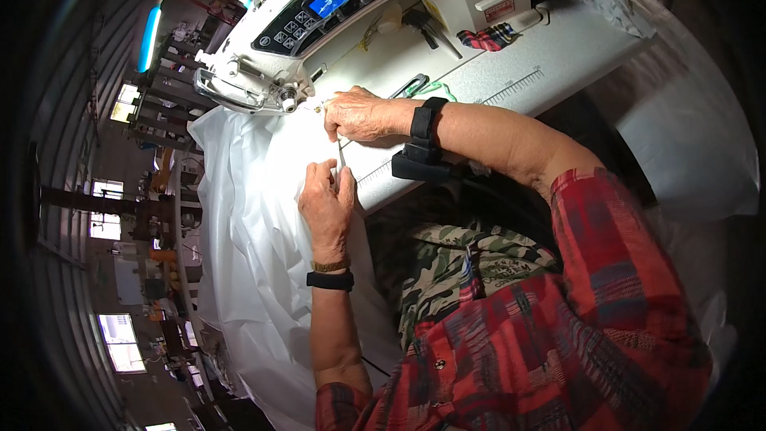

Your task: Sewing together large sheets of white plastic material using an industrial sewing machine.

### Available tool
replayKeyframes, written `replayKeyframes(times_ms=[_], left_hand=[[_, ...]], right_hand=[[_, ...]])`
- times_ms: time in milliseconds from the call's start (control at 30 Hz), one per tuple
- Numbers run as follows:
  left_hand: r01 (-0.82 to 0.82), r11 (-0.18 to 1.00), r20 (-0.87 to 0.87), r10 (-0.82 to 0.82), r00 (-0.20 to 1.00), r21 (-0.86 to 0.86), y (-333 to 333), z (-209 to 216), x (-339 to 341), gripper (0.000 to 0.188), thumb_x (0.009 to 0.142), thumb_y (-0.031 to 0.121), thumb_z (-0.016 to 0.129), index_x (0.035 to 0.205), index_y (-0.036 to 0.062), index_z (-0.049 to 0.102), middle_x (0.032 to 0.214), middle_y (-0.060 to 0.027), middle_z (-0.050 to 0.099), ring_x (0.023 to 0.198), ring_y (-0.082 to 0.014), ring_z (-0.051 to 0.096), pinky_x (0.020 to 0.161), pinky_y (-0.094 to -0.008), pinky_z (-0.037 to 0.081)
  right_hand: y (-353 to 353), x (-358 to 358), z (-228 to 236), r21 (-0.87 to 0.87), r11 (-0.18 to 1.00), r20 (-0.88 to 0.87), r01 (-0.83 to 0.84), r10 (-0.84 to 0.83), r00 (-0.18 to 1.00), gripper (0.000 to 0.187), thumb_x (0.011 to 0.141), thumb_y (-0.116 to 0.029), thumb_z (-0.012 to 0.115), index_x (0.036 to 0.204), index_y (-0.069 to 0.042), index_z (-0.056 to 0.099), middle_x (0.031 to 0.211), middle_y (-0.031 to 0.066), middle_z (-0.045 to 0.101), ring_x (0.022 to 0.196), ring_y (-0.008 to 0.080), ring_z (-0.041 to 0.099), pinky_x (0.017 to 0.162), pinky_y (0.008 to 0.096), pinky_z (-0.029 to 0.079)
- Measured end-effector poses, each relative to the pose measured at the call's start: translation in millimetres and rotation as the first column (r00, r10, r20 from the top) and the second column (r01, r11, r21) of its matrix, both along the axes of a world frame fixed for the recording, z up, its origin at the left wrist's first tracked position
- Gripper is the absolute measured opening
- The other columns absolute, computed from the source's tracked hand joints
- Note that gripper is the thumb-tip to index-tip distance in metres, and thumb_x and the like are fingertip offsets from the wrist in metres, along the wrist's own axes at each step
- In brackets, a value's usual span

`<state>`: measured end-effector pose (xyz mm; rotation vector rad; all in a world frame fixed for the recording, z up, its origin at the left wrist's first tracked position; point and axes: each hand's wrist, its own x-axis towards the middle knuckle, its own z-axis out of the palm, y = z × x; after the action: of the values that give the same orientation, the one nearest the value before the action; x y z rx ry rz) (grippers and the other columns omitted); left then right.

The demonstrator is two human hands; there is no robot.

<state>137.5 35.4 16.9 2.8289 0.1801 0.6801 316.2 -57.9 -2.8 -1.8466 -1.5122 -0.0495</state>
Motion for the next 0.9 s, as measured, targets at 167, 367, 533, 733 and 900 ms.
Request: replayKeyframes(times_ms=[167,367,533,733,900], left_hand=[[0.022,0.992,0.076,-0.032,0.997,0.121,-3.7,-0.1,5.2,0.011,0.079,0.004,0.064,0.090,0.0037,0.064,0.078,-0.0097,0.055,0.063,-0.0281,0.059,0.059,-0.0383,0.047],[0.075,0.923,-0.089,-0.044,0.995,0.378,-9.5,10.0,2.8,0.008,0.079,0.002,0.060,0.087,0.0021,0.061,0.078,-0.0100,0.053,0.067,-0.0272,0.060,0.056,-0.0371,0.047],[0.013,0.979,-0.096,0.007,0.995,0.204,-13.2,9.4,-11.1,0.016,0.084,0.003,0.060,0.099,0.0049,0.066,0.079,-0.0108,0.056,0.065,-0.0297,0.059,0.057,-0.0392,0.047],[0.104,0.982,-0.108,-0.087,0.990,0.161,-1.1,6.4,-7.1,0.019,0.085,0.001,0.058,0.102,0.0021,0.065,0.080,-0.0142,0.055,0.066,-0.0323,0.059,0.059,-0.0418,0.047],[0.140,0.972,-0.169,-0.108,0.980,0.188,16.7,9.4,13.0,0.014,0.083,0.000,0.058,0.096,0.0008,0.064,0.081,-0.0160,0.056,0.070,-0.0345,0.060,0.062,-0.0425,0.048]], right_hand=[[0.7,0.3,3.1,-0.036,0.999,-0.052,0.000,-0.001,0.999,0.025,0.078,-0.004,0.052,0.085,-0.009,0.075,0.101,0.0094,0.068,0.103,0.0252,0.060,0.091,0.0400,0.045],[-1.3,-1.3,6.7,-0.108,0.992,-0.092,-0.058,0.048,0.995,0.019,0.080,-0.008,0.057,0.082,-0.012,0.076,0.103,0.0057,0.068,0.108,0.0207,0.058,0.093,0.0389,0.042],[-0.1,-2.1,5.6,-0.124,0.992,-0.055,-0.038,0.031,0.998,0.017,0.082,-0.011,0.057,0.082,-0.013,0.075,0.102,0.0036,0.068,0.109,0.0195,0.057,0.094,0.0392,0.040],[-2.4,-5.3,8.4,-0.155,0.988,-0.029,-0.016,0.011,1.000,0.017,0.085,-0.013,0.057,0.082,-0.012,0.074,0.102,0.0014,0.068,0.106,0.0196,0.056,0.092,0.0400,0.039],[-7.9,-12.0,13.5,-0.177,0.982,0.062,0.062,-0.051,0.997,0.021,0.088,-0.013,0.054,0.087,-0.009,0.074,0.106,0.0040,0.069,0.106,0.0208,0.057,0.091,0.0382,0.039]])
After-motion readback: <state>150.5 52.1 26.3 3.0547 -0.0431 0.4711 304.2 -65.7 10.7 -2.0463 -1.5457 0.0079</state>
